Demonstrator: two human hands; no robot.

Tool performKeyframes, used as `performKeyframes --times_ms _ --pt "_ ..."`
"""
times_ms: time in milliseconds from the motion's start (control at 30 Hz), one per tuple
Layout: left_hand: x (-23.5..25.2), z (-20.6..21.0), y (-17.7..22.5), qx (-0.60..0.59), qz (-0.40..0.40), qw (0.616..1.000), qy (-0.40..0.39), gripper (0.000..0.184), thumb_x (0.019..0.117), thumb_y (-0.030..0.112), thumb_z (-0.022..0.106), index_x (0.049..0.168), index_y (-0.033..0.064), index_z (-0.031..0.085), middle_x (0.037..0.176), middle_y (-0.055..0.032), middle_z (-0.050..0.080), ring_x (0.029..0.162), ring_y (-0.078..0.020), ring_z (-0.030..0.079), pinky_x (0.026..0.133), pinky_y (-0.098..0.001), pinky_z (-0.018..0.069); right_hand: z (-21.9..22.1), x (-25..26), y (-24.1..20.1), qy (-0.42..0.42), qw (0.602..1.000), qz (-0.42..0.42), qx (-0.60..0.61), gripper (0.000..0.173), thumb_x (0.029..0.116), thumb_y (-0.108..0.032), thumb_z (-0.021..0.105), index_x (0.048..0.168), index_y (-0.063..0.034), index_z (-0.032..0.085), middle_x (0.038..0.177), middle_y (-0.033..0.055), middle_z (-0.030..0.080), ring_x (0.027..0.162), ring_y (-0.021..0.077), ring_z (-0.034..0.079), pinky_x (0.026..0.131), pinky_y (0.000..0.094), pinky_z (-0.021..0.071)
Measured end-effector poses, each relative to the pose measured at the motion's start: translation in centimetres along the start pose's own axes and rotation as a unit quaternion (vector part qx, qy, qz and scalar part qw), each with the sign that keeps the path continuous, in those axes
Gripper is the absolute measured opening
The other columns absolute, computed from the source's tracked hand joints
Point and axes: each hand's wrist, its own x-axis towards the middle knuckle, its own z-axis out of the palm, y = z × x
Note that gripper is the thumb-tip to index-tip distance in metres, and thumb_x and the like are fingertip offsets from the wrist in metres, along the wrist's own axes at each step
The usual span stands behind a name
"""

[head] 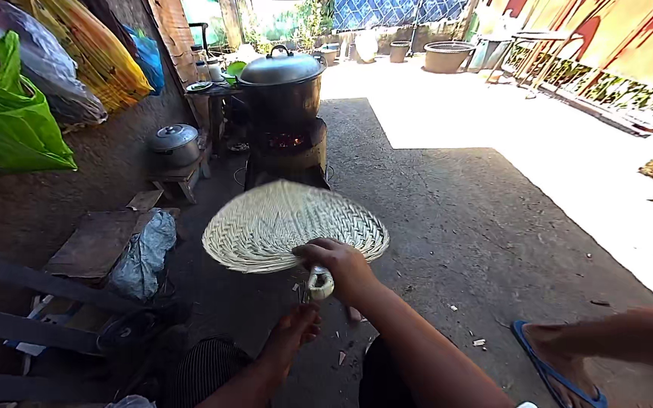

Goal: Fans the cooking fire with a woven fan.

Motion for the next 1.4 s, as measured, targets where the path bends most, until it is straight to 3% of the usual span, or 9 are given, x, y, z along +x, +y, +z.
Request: performKeyframes --times_ms 133,233,600,733,867,1000,1133,1233,1400 --pt "-0.2 0.0 0.0 -0.003 -0.003 1.0 0.0 0.026 0.1088 0.016 0.046 0.129 0.002 0.057 0.111 -0.0071 0.066 0.094 -0.0136 0.068 0.084 -0.0291 0.0563 0.8 -0.2 0.1 0.079 0.996 -0.012 -0.035 0.026 0.0896 -0.008 0.071 0.114 -0.0131 0.078 0.107 0.0117 0.076 0.095 0.0334 0.074 0.074 0.0494 0.0613" --pt "-0.3 0.0 0.2 -0.004 -0.005 1.0 0.001 0.027 0.109 0.016 0.046 0.129 0.0023 0.057 0.111 -0.0072 0.066 0.094 -0.0142 0.067 0.084 -0.0293 0.0562 -0.6 0.0 -0.1 -0.034 0.999 0.014 0.008 0.029 0.0893 -0.01 0.071 0.117 -0.0133 0.076 0.109 0.0123 0.076 0.096 0.0342 0.074 0.079 0.0546 0.0591" --pt "-0.2 -0.1 0.1 -0.004 0.003 1.0 -0.005 0.025 0.1085 0.016 0.048 0.128 0.0028 0.058 0.111 -0.0067 0.066 0.094 -0.0138 0.068 0.085 -0.0291 0.0562 0.2 -0.3 0.2 0.016 0.999 -0.006 -0.038 0.026 0.0893 -0.01 0.071 0.114 -0.0136 0.078 0.105 0.0112 0.076 0.093 0.0338 0.074 0.073 0.0513 0.0606" --pt "-0.4 0.1 0.4 0.001 -0.005 1.0 -0.007 0.025 0.1088 0.015 0.047 0.128 0.0031 0.058 0.11 -0.0068 0.065 0.094 -0.0141 0.067 0.084 -0.0292 0.0556 -1.0 0.1 -0.7 -0.161 0.986 0.047 0.001 0.031 0.0925 -0.011 0.067 0.122 -0.014 0.074 0.113 0.0132 0.075 0.105 0.0358 0.071 0.085 0.0564 0.0558" --pt "-0.3 -0.1 0.2 0.005 0.001 1.0 -0.01 0.027 0.1089 0.017 0.046 0.129 0.0026 0.057 0.11 -0.0063 0.066 0.094 -0.0137 0.067 0.085 -0.0293 0.056 1.3 -0.4 -0.2 -0.009 0.999 -0.013 -0.033 0.026 0.0905 -0.006 0.068 0.114 -0.0124 0.077 0.106 0.0125 0.076 0.096 0.0352 0.074 0.073 0.0513 0.0607" --pt "-0.3 -0.1 0.2 0.005 0.004 1.0 -0.009 0.026 0.1088 0.017 0.047 0.128 0.0028 0.058 0.11 -0.0066 0.066 0.095 -0.0141 0.067 0.085 -0.0296 0.0562 -0.2 0.0 -0.9 -0.115 0.993 0.03 0.011 0.03 0.0914 -0.009 0.068 0.12 -0.0119 0.074 0.113 0.0137 0.075 0.103 0.0359 0.072 0.084 0.0556 0.0575" --pt "-0.4 -0.1 0.2 -0.004 -0.002 1.0 -0.006 0.026 0.1087 0.017 0.048 0.128 0.0027 0.057 0.11 -0.0067 0.066 0.093 -0.0138 0.068 0.084 -0.0292 0.0565 1.2 -0.3 -0.1 0.018 0.999 -0.003 -0.03 0.025 0.091 -0.008 0.07 0.114 -0.0125 0.078 0.107 0.0121 0.076 0.096 0.0333 0.074 0.076 0.0498 0.0614" --pt "-0.4 -0.2 0.2 -0.007 -0.002 1.0 -0.003 0.026 0.1086 0.017 0.048 0.128 0.0028 0.058 0.109 -0.0068 0.067 0.093 -0.0142 0.068 0.084 -0.0293 0.0566 -0.2 -0.1 -0.4 -0.063 0.998 0.01 -0.006 0.027 0.0914 -0.007 0.068 0.116 -0.0134 0.076 0.11 0.0123 0.075 0.1 0.0338 0.073 0.08 0.0529 0.0591" --pt "-0.5 -0.2 0.2 -0.002 -0.002 1.0 -0.005 0.026 0.1086 0.017 0.048 0.128 0.0029 0.058 0.111 -0.0068 0.066 0.094 -0.0141 0.067 0.085 -0.0292 0.0562 0.4 -0.2 0.0 -0.023 0.999 0.004 -0.026 0.026 0.091 -0.007 0.068 0.114 -0.0135 0.077 0.107 0.0122 0.076 0.097 0.0337 0.074 0.076 0.0518 0.0606"
